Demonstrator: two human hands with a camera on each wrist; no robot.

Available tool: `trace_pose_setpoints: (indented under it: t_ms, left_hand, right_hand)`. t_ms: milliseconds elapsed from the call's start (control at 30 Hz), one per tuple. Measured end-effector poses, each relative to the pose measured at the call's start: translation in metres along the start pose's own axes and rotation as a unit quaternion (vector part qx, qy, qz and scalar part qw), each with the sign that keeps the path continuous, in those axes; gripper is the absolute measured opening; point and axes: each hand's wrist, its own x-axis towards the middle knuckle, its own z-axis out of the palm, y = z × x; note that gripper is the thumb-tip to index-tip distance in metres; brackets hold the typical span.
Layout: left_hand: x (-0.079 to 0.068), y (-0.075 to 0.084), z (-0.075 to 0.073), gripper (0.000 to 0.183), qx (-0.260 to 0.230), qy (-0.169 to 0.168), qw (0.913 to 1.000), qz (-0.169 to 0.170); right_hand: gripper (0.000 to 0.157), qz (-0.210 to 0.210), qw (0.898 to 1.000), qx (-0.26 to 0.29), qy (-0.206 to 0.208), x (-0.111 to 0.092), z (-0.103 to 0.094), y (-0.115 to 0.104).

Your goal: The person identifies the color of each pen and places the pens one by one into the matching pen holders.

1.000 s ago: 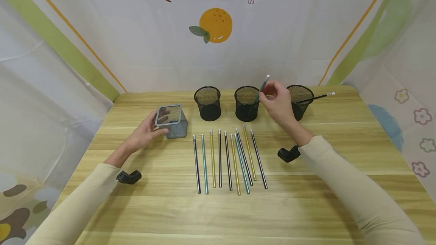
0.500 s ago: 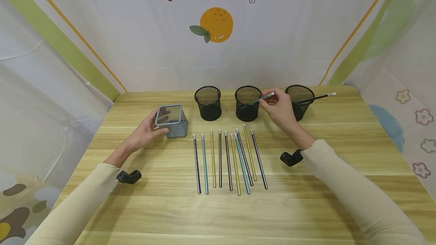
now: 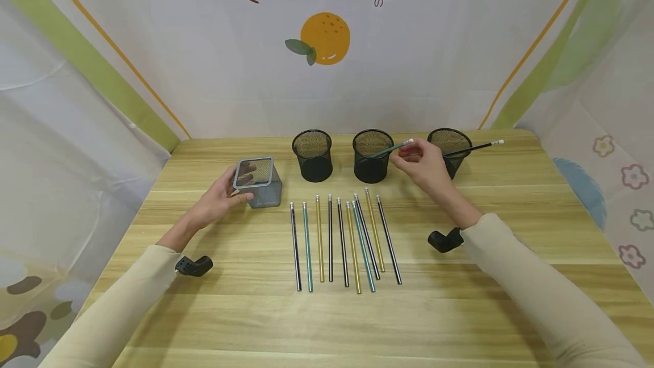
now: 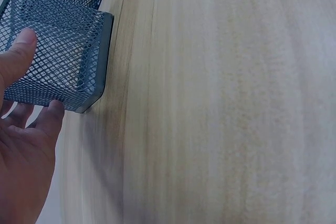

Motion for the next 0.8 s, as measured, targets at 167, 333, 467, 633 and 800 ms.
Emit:
trace_pose_setpoints:
  t_ms: [167, 333, 467, 633, 800]
  left_hand:
    - [0.0, 0.0, 0.0, 0.071, 0.003, -0.001, 1.0, -0.001]
    - [-0.001, 0.001, 0.0, 0.071, 0.005, -0.002, 1.0, 0.0]
    - [-0.002, 0.002, 0.0, 0.072, 0.002, -0.003, 1.0, 0.001]
    - [-0.001, 0.002, 0.0, 0.071, 0.0, -0.003, 1.0, 0.003]
    - [-0.001, 0.001, 0.0, 0.07, -0.001, -0.003, 1.0, 0.003]
  right_hand:
    - [0.044, 0.006, 1.0, 0.009, -0.004, -0.002, -0.004, 0.003]
    - [0.04, 0.01, 1.0, 0.022, -0.013, -0.004, -0.006, 0.006]
    - [0.038, 0.021, 0.999, 0.004, -0.027, -0.005, -0.009, 0.006]
    - [0.039, 0.043, 0.997, -0.004, -0.06, -0.008, -0.01, 0.004]
    - [0.041, 0.061, 0.993, -0.037, -0.098, -0.011, -0.011, 0.0]
